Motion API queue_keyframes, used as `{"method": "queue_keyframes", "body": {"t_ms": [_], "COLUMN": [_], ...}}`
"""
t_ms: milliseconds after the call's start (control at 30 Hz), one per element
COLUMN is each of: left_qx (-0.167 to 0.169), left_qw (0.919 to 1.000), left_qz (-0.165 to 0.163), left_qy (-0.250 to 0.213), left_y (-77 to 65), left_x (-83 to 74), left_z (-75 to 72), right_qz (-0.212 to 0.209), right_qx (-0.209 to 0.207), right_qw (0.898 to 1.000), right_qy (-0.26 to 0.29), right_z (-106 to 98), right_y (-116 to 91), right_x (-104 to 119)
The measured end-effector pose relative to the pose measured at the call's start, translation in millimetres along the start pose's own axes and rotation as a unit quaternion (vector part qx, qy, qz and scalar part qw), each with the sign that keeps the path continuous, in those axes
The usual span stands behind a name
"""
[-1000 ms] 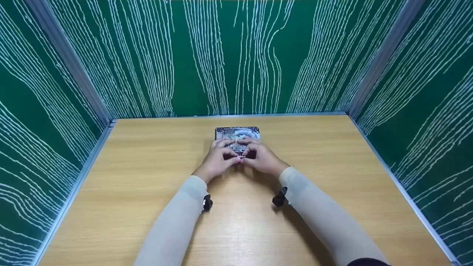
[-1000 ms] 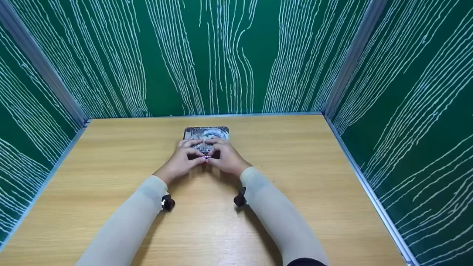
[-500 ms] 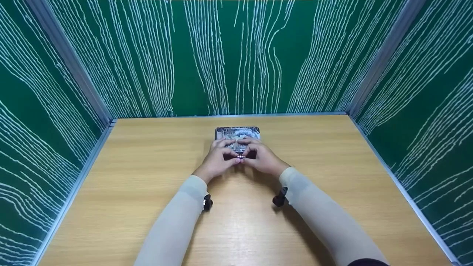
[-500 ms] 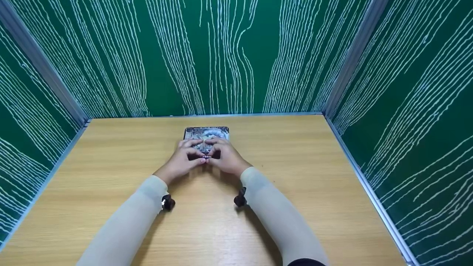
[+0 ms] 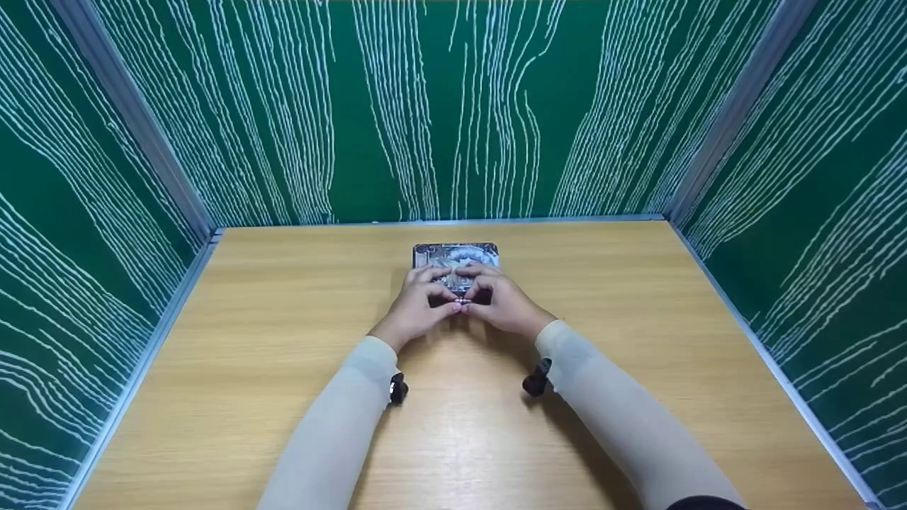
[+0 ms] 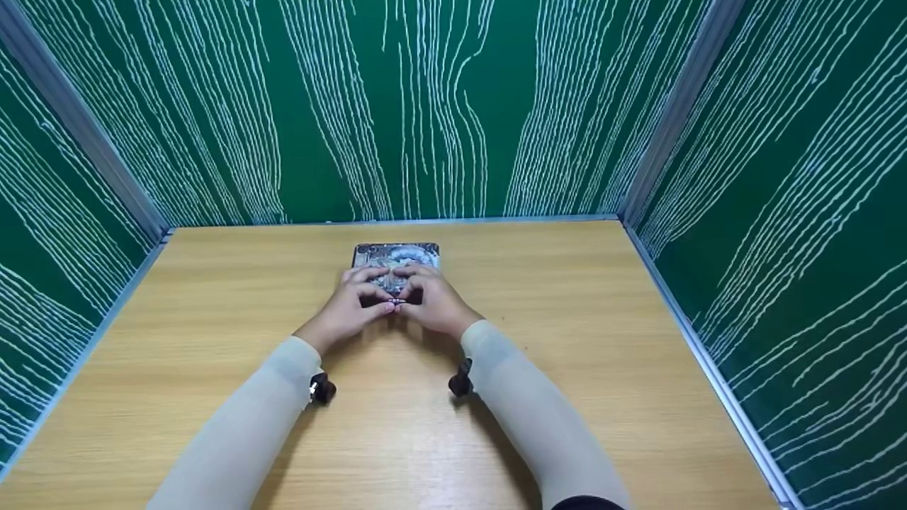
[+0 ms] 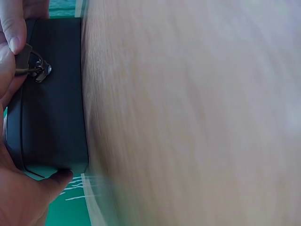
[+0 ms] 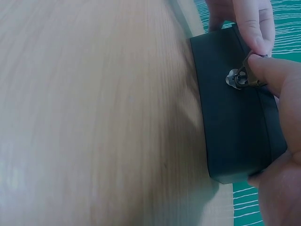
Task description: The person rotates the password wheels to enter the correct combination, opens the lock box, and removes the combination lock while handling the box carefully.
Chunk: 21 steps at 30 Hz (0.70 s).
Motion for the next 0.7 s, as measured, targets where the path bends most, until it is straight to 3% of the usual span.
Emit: {"method": "queue_keyframes", "body": {"t_ms": [700], "left_qx": [0.004], "left_qw": [0.9999], "left_qz": [-0.012], "left_qy": [0.004], "left_y": [-0.8], "left_x": [0.5], "left_z": [0.5], "right_qz": [-0.008], "right_qx": [-0.002], "right_qw": [1.000], "right_qy": [0.002], "right_z": [-0.6], "right_y": [0.6], "right_x": [0.7]}}
Point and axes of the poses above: each hand's wrist, its own y-axis towards the middle knuckle, its own z-axis out of the palm, x = y × z, the point moved 7 cm from there along y, towards the middle knuckle, and after that the axes turned 6 degrees about z, right-handed, at the moved point
